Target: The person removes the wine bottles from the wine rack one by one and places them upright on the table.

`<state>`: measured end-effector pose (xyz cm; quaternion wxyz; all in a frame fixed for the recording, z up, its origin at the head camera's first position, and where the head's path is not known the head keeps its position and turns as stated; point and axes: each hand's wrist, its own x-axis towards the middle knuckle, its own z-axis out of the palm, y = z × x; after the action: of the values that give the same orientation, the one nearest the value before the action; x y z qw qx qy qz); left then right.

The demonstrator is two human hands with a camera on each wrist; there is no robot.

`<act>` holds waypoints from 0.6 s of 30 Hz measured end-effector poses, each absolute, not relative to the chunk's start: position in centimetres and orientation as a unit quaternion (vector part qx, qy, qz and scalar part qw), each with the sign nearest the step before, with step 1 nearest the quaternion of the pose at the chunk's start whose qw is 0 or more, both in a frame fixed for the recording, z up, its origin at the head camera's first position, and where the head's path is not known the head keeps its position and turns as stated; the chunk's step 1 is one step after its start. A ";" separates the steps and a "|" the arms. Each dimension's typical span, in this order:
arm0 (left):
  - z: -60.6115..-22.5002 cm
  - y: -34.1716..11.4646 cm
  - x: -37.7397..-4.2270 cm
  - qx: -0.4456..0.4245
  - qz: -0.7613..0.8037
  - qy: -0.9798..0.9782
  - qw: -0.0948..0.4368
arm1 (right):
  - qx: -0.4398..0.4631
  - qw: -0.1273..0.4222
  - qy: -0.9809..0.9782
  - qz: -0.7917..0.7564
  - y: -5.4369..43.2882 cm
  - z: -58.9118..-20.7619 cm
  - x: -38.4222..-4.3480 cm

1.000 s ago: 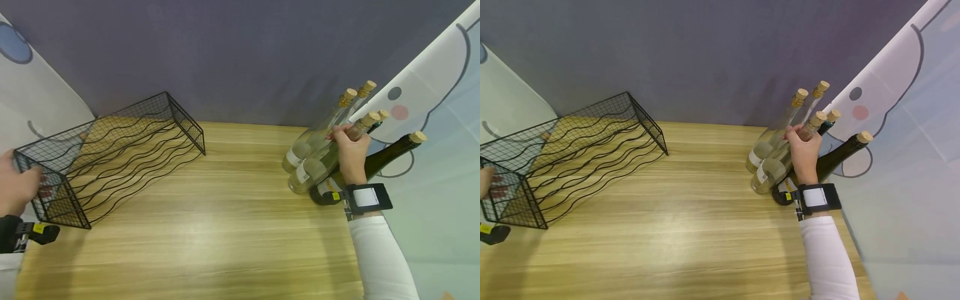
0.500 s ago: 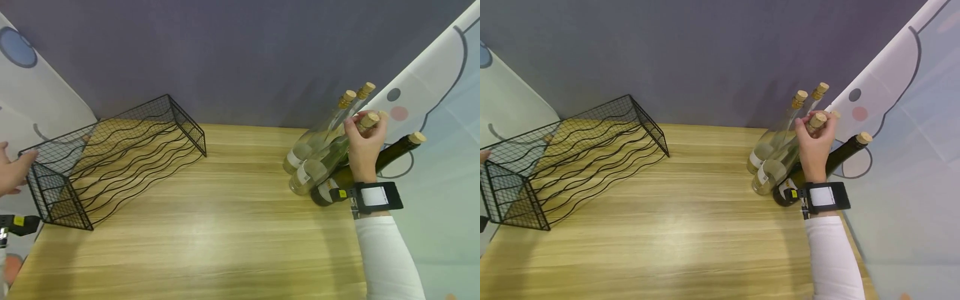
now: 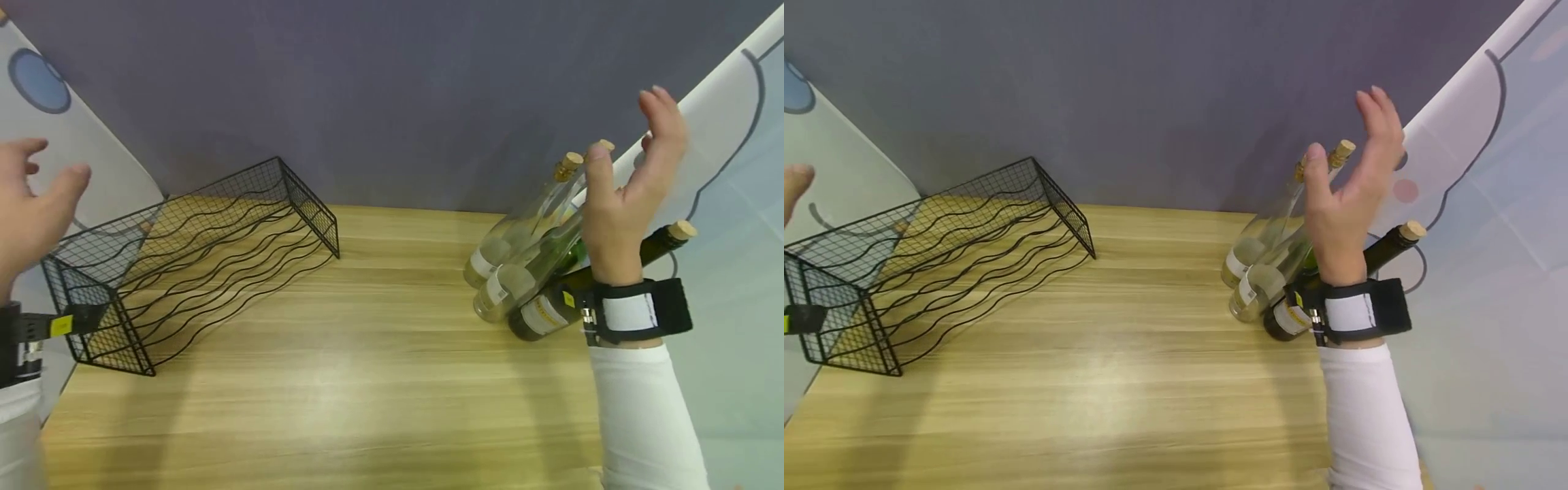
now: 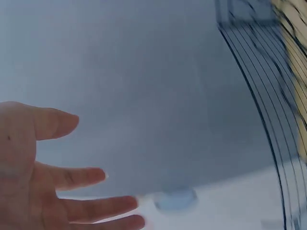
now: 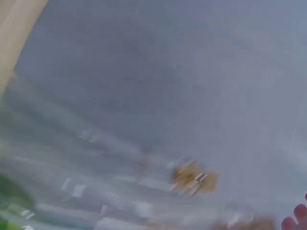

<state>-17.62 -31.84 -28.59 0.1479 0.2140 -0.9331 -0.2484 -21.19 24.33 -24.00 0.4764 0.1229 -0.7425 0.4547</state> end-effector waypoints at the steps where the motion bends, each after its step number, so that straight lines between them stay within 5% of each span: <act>1: -28.3 -31.4 -17.9 0.187 -0.237 -0.943 0.139 | 0.127 0.473 -0.752 0.441 23.9 -23.7 -21.3; 6: -24.5 -24.3 -17.6 0.115 -0.244 -0.955 0.123 | 0.164 0.416 -0.809 0.383 22.1 -22.9 -21.7; 14: -23.6 -17.8 -19.1 0.016 -0.272 -0.942 0.195 | 0.171 0.330 -0.882 0.292 19.9 -24.0 -22.5; 18: -24.0 -15.3 -19.8 -0.021 -0.247 -0.956 0.156 | 0.161 0.252 -0.916 0.267 18.9 -25.1 -22.2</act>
<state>-19.82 -15.28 -24.03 0.1559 -0.0207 -0.9562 -0.2471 -22.18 18.91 -25.10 0.2523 0.1610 -0.9159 0.2674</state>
